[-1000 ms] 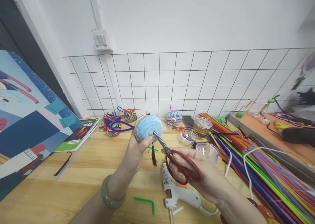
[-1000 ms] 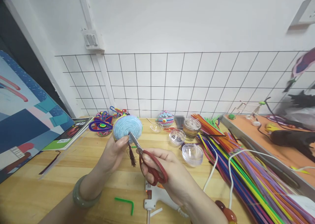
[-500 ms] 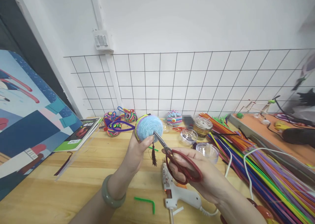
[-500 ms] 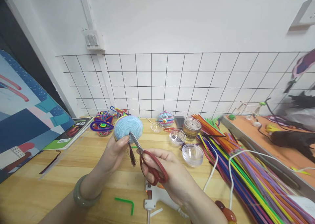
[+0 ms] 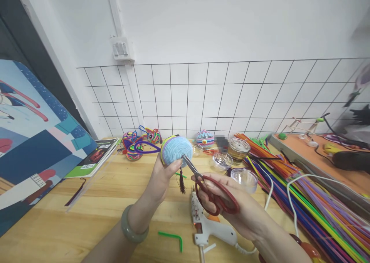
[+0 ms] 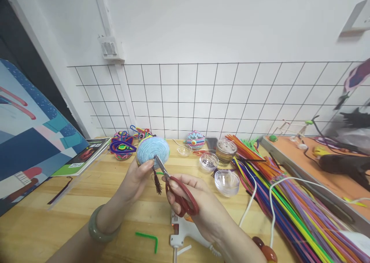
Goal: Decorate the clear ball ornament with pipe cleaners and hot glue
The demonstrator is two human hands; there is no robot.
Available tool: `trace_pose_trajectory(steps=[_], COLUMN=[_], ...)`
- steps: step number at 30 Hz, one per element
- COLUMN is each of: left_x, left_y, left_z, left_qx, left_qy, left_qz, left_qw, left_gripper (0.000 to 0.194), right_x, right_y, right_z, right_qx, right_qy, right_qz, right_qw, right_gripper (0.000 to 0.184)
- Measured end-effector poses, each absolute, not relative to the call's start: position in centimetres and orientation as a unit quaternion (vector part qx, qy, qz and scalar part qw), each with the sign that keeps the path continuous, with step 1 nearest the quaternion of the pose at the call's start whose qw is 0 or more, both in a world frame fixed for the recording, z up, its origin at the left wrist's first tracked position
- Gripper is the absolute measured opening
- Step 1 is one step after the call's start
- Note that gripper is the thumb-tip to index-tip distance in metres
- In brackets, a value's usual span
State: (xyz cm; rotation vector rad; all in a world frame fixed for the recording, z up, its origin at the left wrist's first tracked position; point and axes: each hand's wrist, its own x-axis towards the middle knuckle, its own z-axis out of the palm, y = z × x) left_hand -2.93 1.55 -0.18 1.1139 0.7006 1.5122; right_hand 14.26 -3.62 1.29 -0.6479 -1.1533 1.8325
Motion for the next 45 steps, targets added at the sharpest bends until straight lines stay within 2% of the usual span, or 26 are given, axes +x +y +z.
trace_pose_trajectory(steps=[12, 19, 27, 31, 37, 40, 45], left_x=[-3.3, -3.2, -3.5, -3.7, -3.7, -3.8, -3.8], left_y=[1.8, 1.8, 1.8, 2.0, 2.0, 2.1, 2.1], left_z=[-0.1, -0.1, -0.1, -0.5, -0.5, -0.4, -0.4], left_qx=[0.501, 0.501, 0.494, 0.489, 0.495, 0.498, 0.495], left_qy=[0.289, 0.275, 0.247, 0.242, 0.225, 0.216, 0.213], left_qz=[0.617, 0.597, 0.560, 0.542, 0.520, 0.512, 0.504], left_qw=[0.533, 0.563, 0.617, 0.639, 0.659, 0.666, 0.675], left_gripper=[0.040, 0.048, 0.033, 0.033, 0.044, 0.042, 0.038], right_x=[14.7, 15.0, 15.4, 15.6, 16.1, 16.0, 15.5], right_y=[-3.8, -3.4, -3.2, -3.1, -2.9, -3.0, -3.1], right_z=[1.4, 1.4, 1.7, 1.9, 2.1, 2.4, 2.9], right_qx=[-0.221, -0.223, -0.243, -0.247, -0.260, -0.256, -0.252], right_qy=[-0.379, -0.356, -0.333, -0.341, -0.343, -0.364, -0.402], right_qz=[0.805, 0.819, 0.825, 0.824, 0.826, 0.821, 0.804], right_qw=[0.398, 0.392, 0.387, 0.378, 0.364, 0.358, 0.358], right_gripper=[0.023, 0.024, 0.025, 0.025, 0.027, 0.025, 0.033])
